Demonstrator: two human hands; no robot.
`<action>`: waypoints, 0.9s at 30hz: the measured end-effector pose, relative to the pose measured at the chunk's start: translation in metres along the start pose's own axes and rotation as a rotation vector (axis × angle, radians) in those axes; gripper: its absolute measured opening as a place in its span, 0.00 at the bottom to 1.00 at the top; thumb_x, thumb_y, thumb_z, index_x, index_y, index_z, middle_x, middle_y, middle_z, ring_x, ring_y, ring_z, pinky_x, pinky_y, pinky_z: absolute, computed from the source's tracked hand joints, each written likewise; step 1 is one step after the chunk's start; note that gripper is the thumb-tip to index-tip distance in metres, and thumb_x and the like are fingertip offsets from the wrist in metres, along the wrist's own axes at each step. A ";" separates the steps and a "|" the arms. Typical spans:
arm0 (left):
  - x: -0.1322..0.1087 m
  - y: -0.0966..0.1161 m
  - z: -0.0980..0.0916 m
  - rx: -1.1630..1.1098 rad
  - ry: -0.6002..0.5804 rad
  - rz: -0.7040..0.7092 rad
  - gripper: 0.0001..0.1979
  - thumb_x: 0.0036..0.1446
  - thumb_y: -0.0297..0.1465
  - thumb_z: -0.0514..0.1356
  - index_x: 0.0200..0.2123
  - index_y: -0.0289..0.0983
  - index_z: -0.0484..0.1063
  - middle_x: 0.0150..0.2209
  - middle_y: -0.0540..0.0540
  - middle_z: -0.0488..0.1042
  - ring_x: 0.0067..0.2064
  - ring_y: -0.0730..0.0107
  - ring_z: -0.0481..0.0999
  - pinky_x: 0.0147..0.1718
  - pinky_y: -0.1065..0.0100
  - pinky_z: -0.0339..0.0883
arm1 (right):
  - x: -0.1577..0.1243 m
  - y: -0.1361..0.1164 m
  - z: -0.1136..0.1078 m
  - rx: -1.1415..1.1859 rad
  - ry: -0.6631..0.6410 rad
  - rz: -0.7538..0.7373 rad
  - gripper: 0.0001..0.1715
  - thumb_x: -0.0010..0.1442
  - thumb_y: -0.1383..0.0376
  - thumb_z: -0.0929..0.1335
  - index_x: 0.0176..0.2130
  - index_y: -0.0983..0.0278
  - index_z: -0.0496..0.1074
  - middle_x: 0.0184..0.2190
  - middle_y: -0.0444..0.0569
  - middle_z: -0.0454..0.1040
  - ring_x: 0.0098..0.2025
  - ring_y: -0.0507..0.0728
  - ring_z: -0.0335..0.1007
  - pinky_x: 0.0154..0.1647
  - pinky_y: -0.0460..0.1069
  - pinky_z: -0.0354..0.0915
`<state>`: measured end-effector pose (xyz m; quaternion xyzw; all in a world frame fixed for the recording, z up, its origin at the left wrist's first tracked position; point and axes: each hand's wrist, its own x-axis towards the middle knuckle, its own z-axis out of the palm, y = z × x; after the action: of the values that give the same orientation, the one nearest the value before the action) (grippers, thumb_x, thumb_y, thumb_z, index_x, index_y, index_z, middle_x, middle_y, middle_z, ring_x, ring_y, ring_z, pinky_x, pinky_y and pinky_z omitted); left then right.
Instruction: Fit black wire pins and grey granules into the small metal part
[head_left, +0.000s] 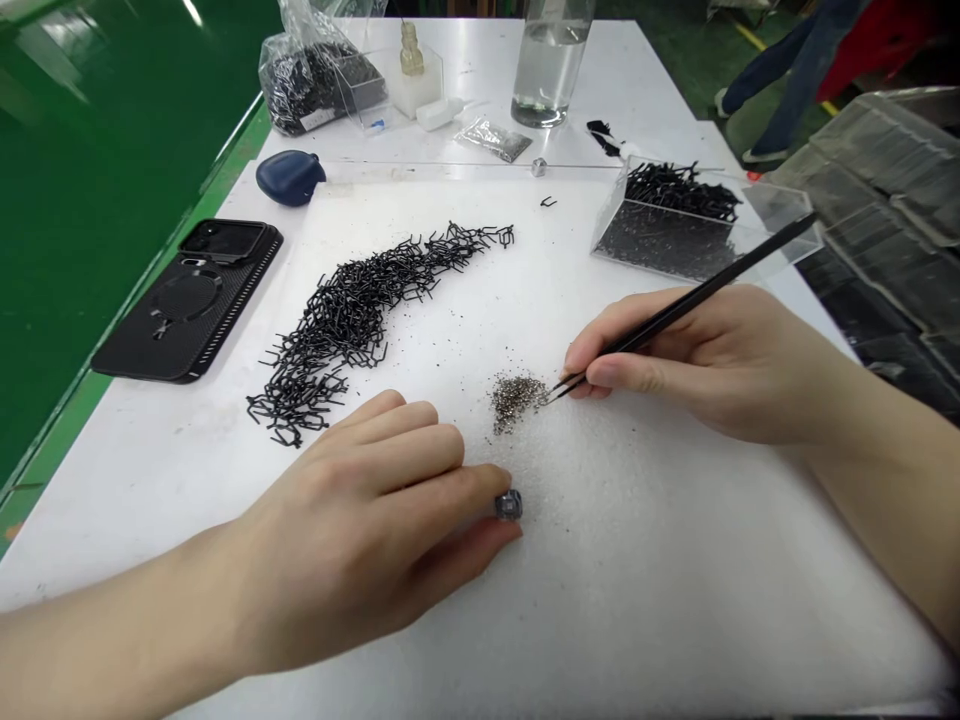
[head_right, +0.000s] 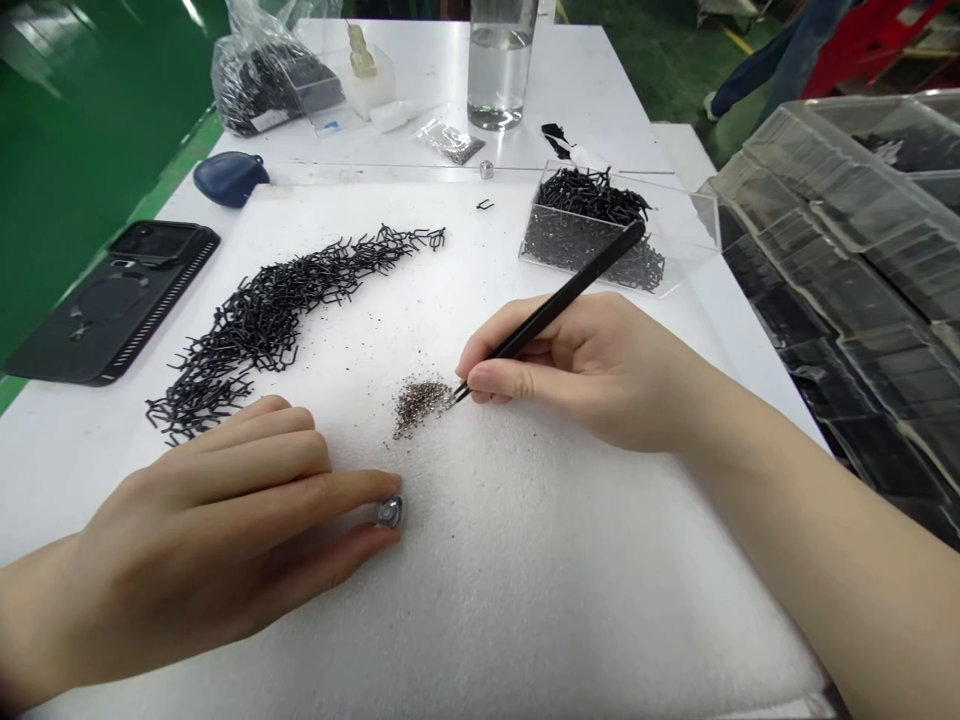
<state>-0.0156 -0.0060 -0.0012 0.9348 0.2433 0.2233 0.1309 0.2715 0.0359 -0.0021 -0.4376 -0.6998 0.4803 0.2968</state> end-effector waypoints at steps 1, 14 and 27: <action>0.000 0.000 0.000 0.003 -0.003 -0.003 0.04 0.70 0.29 0.64 0.42 0.36 0.80 0.27 0.53 0.64 0.30 0.70 0.61 0.33 0.66 0.60 | 0.000 0.000 0.000 -0.006 -0.001 -0.003 0.04 0.61 0.59 0.79 0.38 0.55 0.85 0.35 0.43 0.86 0.37 0.54 0.83 0.39 0.47 0.77; -0.001 0.000 -0.001 -0.004 -0.002 -0.006 0.04 0.70 0.28 0.64 0.42 0.36 0.80 0.28 0.54 0.64 0.30 0.70 0.61 0.33 0.66 0.60 | -0.001 -0.001 -0.002 -0.023 -0.012 -0.018 0.03 0.61 0.60 0.79 0.38 0.54 0.86 0.36 0.41 0.87 0.39 0.53 0.83 0.40 0.44 0.77; 0.000 0.000 0.000 -0.012 0.000 -0.015 0.04 0.69 0.28 0.64 0.42 0.36 0.80 0.27 0.54 0.63 0.30 0.70 0.62 0.33 0.66 0.60 | 0.001 -0.001 -0.001 -0.017 -0.006 -0.017 0.07 0.60 0.57 0.79 0.38 0.56 0.86 0.36 0.45 0.86 0.38 0.56 0.83 0.41 0.49 0.78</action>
<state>-0.0155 -0.0062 -0.0015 0.9321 0.2489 0.2238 0.1383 0.2717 0.0366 -0.0004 -0.4328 -0.7082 0.4733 0.2952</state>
